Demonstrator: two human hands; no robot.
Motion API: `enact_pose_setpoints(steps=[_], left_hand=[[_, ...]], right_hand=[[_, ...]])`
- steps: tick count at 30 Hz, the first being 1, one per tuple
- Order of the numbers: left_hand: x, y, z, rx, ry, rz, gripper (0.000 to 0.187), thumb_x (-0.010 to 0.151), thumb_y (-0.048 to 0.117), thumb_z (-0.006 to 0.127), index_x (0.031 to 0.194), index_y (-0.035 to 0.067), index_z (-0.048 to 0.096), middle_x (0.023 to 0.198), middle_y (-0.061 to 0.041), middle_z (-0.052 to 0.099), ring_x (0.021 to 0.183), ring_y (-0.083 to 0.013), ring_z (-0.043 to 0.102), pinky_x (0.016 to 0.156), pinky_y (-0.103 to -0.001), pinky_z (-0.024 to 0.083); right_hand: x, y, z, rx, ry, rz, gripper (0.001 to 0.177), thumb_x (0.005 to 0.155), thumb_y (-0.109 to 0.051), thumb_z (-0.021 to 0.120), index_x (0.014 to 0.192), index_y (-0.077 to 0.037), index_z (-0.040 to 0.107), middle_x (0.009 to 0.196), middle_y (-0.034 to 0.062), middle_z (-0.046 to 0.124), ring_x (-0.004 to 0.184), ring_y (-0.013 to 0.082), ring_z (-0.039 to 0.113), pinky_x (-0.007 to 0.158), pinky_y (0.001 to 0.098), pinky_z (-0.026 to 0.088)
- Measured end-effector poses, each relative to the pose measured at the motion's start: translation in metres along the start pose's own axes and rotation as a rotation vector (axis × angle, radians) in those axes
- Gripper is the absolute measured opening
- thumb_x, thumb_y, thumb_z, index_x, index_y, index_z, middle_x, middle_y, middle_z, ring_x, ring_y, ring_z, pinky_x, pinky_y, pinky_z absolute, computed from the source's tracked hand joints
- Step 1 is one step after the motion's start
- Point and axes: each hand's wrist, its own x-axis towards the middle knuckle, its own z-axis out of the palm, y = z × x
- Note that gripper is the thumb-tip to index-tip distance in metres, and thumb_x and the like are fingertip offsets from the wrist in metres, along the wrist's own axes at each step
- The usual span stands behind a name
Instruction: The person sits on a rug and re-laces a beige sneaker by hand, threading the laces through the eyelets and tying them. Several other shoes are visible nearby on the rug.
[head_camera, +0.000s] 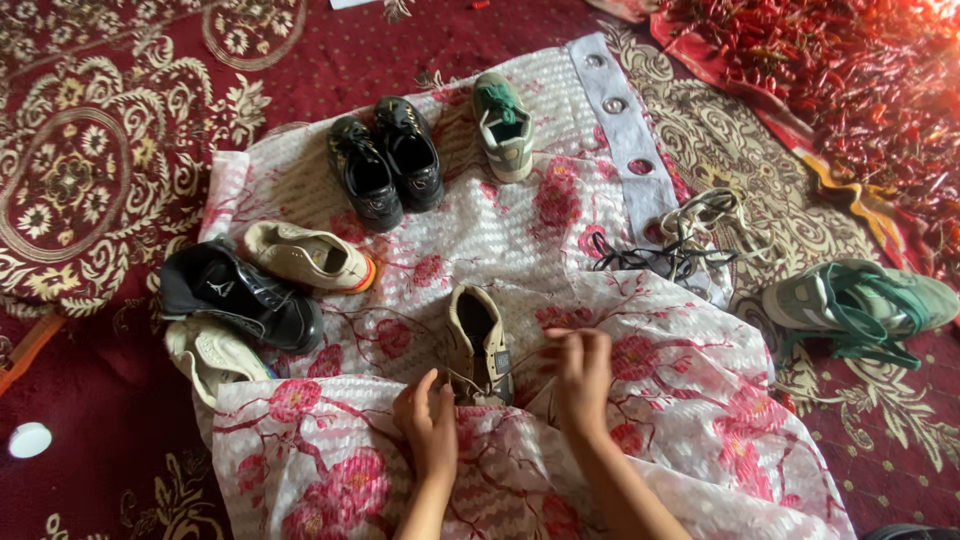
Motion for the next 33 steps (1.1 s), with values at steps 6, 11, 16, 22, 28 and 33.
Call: enact_pose_setpoints(steps=[6,11,16,22,28,33], left_hand=[[0.003,-0.021,0.014,0.170,-0.124,0.037,0.042,0.090,0.029,0.070,0.128,0.012,0.068,0.126,-0.011,0.067,0.123,-0.0297,0.055,0.111,-0.043,0.038],[0.002,-0.031,0.023,0.143,-0.070,0.145,0.072,0.077,0.019,0.078,0.143,0.006,0.051,0.124,-0.015,0.066,0.117,-0.0352,0.053,0.105,-0.046,0.038],[0.001,-0.054,0.027,0.183,-0.145,0.090,0.058,0.078,0.019,0.079,0.131,0.006,0.062,0.120,-0.013,0.070,0.118,-0.0319,0.055,0.104,-0.043,0.042],[0.017,-0.088,0.052,-0.114,-0.224,-0.128,0.039,0.094,0.031,0.074,0.110,-0.004,0.064,0.096,-0.013,0.067,0.084,-0.0204,0.061,0.079,-0.036,0.053],[0.033,-0.064,0.057,-0.290,-0.211,-0.564,0.053,0.099,0.035,0.079,0.113,-0.012,0.060,0.091,-0.011,0.056,0.083,-0.0222,0.051,0.074,-0.038,0.042],[0.036,-0.033,0.058,-0.385,-0.042,-0.690,0.041,0.085,0.025,0.081,0.119,0.005,0.071,0.112,-0.004,0.068,0.102,-0.0152,0.062,0.092,-0.033,0.047]], right_hand=[[0.037,-0.092,-0.054,0.408,0.137,-0.180,0.010,0.111,-0.018,0.037,0.113,-0.008,0.038,0.100,0.0148,0.066,0.083,0.0269,0.073,0.077,0.0437,0.063],[0.038,-0.167,-0.086,0.479,0.094,-0.514,0.008,0.117,-0.007,0.040,0.124,-0.005,0.037,0.100,0.0189,0.067,0.084,0.0287,0.071,0.085,0.0475,0.065],[0.042,-0.212,-0.095,0.441,-0.033,-0.722,0.007,0.121,-0.005,0.037,0.127,-0.002,0.036,0.104,0.0187,0.061,0.087,0.0263,0.066,0.090,0.0467,0.064],[0.059,-0.164,-0.053,0.187,0.027,-0.445,0.025,0.113,-0.022,0.040,0.134,-0.009,0.036,0.133,0.0148,0.058,0.108,0.0298,0.073,0.092,0.0464,0.061],[0.022,-0.008,-0.018,0.054,0.004,0.480,0.038,0.105,-0.037,0.057,0.104,0.001,0.054,0.084,0.0123,0.056,0.074,0.0267,0.057,0.065,0.0406,0.049],[0.004,0.076,0.001,-0.102,0.033,0.865,0.038,0.102,-0.037,0.061,0.108,0.000,0.065,0.085,0.0063,0.060,0.076,0.0203,0.059,0.067,0.0384,0.053]])
